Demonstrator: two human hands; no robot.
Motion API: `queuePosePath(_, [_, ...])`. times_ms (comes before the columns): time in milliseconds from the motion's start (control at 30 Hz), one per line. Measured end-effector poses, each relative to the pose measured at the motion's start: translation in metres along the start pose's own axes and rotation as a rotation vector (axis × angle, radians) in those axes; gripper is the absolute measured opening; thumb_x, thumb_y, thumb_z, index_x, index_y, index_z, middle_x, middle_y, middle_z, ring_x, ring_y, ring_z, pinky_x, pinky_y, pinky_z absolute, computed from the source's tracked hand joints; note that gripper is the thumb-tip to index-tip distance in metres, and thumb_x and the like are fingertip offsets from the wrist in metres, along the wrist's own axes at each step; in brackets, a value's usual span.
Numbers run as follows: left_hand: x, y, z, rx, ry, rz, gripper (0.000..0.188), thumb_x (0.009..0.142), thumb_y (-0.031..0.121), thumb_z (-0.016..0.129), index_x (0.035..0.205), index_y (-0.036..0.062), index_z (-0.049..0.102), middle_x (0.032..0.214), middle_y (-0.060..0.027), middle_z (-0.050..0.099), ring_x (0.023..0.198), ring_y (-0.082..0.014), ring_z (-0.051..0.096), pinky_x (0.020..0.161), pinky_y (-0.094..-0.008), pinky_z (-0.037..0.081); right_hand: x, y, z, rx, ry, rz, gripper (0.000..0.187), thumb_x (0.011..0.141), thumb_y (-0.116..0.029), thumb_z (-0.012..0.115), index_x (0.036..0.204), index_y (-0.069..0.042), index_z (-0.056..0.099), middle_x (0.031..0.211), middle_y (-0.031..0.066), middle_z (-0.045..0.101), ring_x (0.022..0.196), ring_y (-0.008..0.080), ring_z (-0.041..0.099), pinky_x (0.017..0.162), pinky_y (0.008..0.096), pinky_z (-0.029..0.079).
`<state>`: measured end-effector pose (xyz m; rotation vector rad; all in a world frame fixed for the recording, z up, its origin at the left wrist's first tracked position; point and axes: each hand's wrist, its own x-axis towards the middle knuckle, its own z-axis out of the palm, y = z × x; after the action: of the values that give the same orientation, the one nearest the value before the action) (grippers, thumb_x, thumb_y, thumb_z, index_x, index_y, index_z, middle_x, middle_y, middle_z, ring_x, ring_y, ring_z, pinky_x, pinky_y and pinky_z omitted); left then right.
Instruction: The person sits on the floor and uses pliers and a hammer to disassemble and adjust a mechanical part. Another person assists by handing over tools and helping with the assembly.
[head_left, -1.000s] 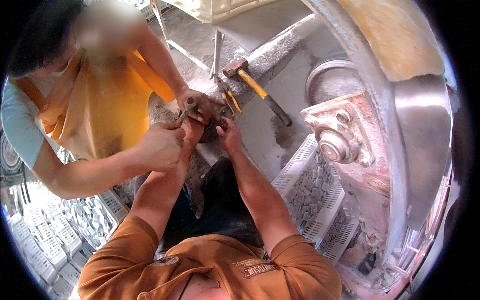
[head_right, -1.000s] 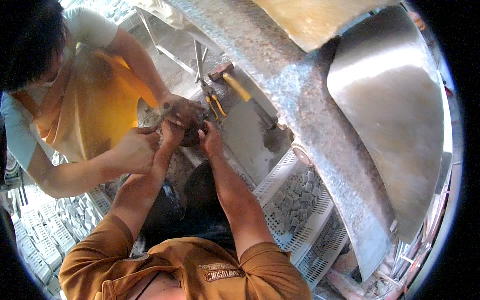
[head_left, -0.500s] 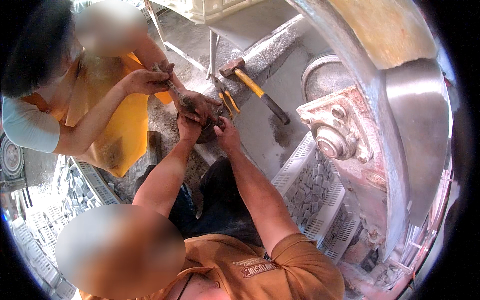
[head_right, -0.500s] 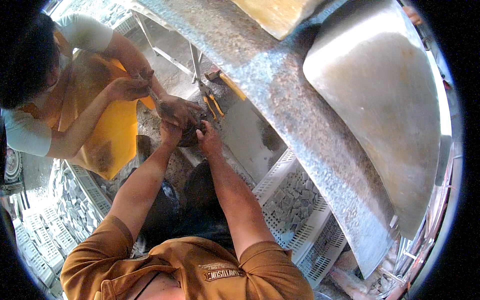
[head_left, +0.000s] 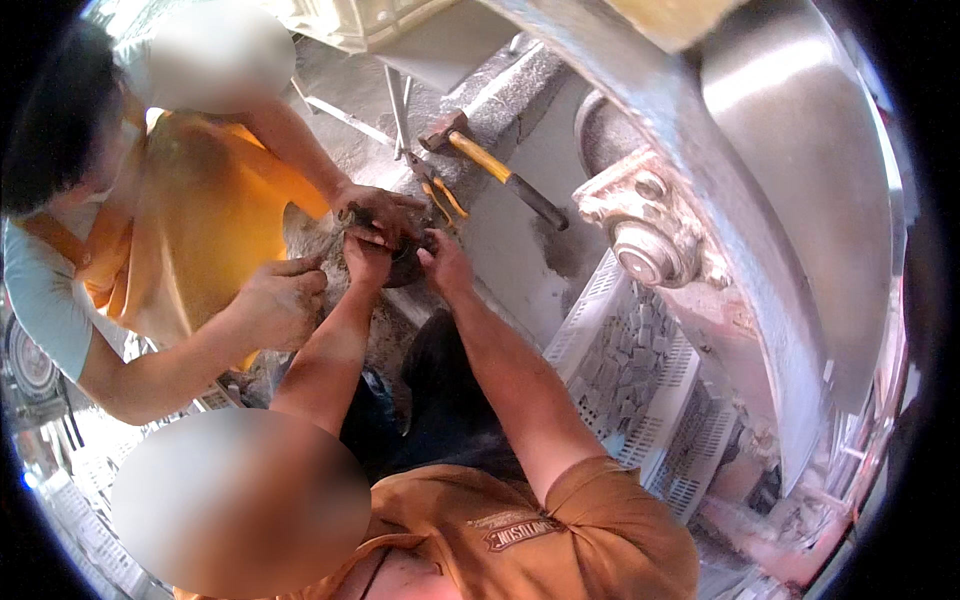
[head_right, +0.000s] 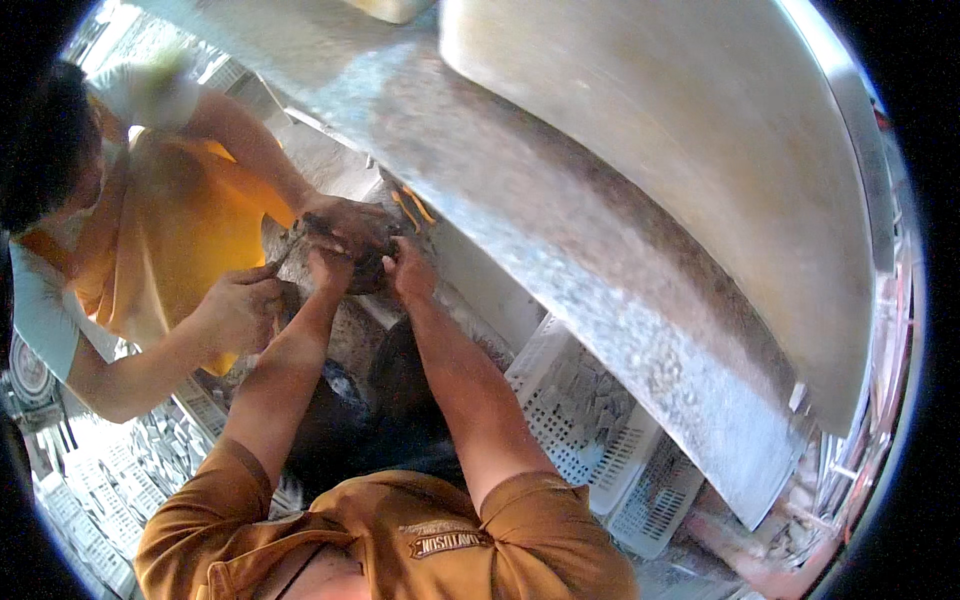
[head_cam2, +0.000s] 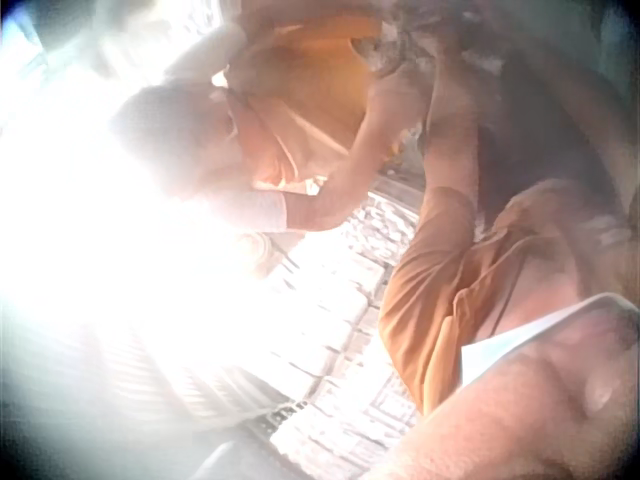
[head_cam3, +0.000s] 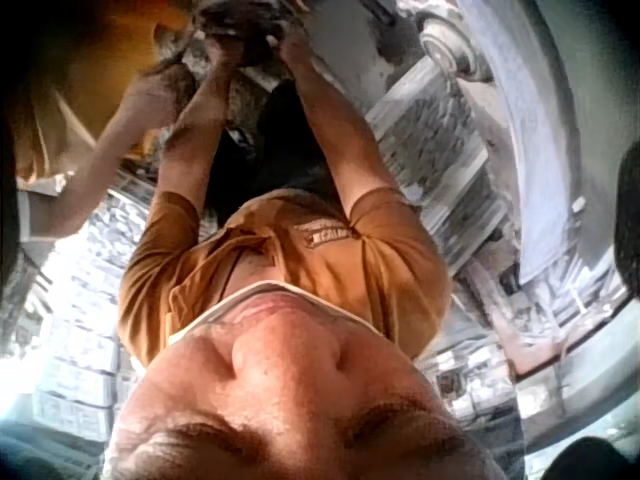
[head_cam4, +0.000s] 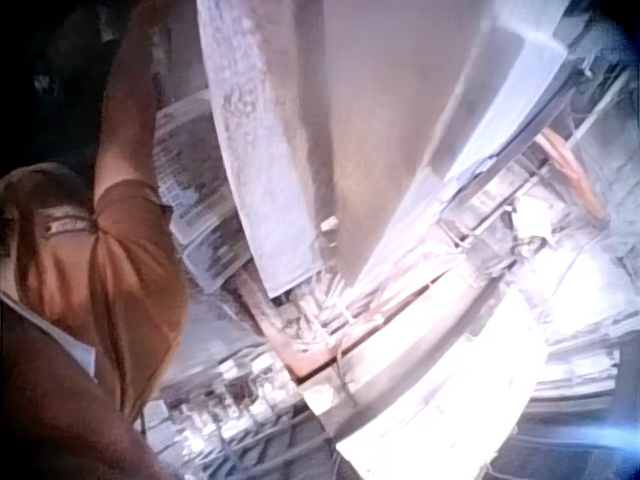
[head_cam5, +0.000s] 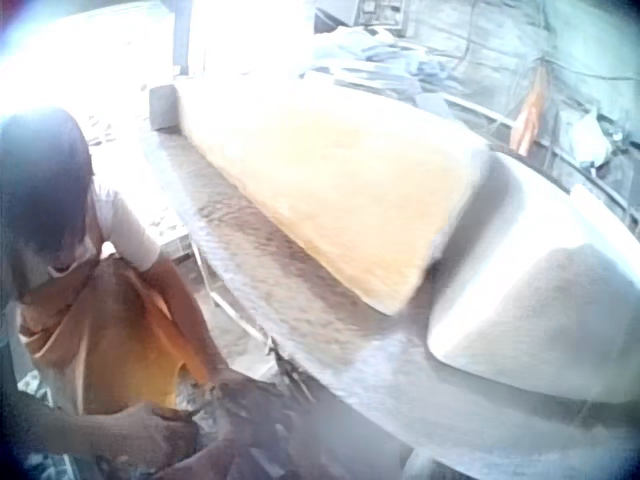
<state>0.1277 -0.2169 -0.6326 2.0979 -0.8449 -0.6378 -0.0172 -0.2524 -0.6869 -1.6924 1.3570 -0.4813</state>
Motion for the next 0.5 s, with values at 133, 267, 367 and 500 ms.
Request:
queuePosePath(133, [0.008,-0.03,0.007,0.21,0.126,0.134,0.005,0.088,0.002,0.052,0.091,0.0039,0.055,0.076,-0.0085,0.059,0.073,-0.0182,0.059,0.064,-0.0271,0.048,0.002,-0.002,0.006,-0.017,0.0,-0.001,0.041,0.087,-0.028,0.064,0.125,-0.016,0.055,0.109,0.0125,0.067,0.103,0.0316,0.063,0.086,0.0434,0.049])
queuePosePath(267, [0.0,-0.018,0.006,-0.088,0.07,0.194,0.006,0.089,0.006,0.052,0.092,0.0042,0.056,0.08,-0.0095,0.059,0.076,-0.0216,0.059,0.067,-0.0308,0.048,0.01,0.026,0.026,-0.164,0.033,0.016,0.044,0.087,-0.03,0.062,0.128,-0.018,0.049,0.112,0.0108,0.066,0.104,0.033,0.062,0.086,0.0459,0.05])
queuePosePath(367, [0.004,-0.036,0.002,0.053,0.1,0.176,0.012,0.087,0.011,0.054,0.097,0.0038,0.057,0.087,-0.0126,0.061,0.082,-0.026,0.06,0.071,-0.0348,0.048,0.002,0.007,0.01,-0.118,-0.013,0.045,0.044,0.087,-0.03,0.062,0.128,-0.019,0.049,0.111,0.0095,0.066,0.103,0.034,0.062,0.085,0.0469,0.05])
queuePosePath(500, [0.017,-0.06,0.017,0.203,0.099,0.154,0.021,0.086,0.017,0.058,0.102,0.0033,0.058,0.095,-0.0167,0.063,0.09,-0.0318,0.061,0.077,-0.0401,0.048,-0.003,0.013,0.008,-0.1,0.061,-0.015,0.043,0.088,-0.031,0.061,0.128,-0.019,0.05,0.11,0.0105,0.067,0.102,0.0347,0.063,0.084,0.0473,0.05])
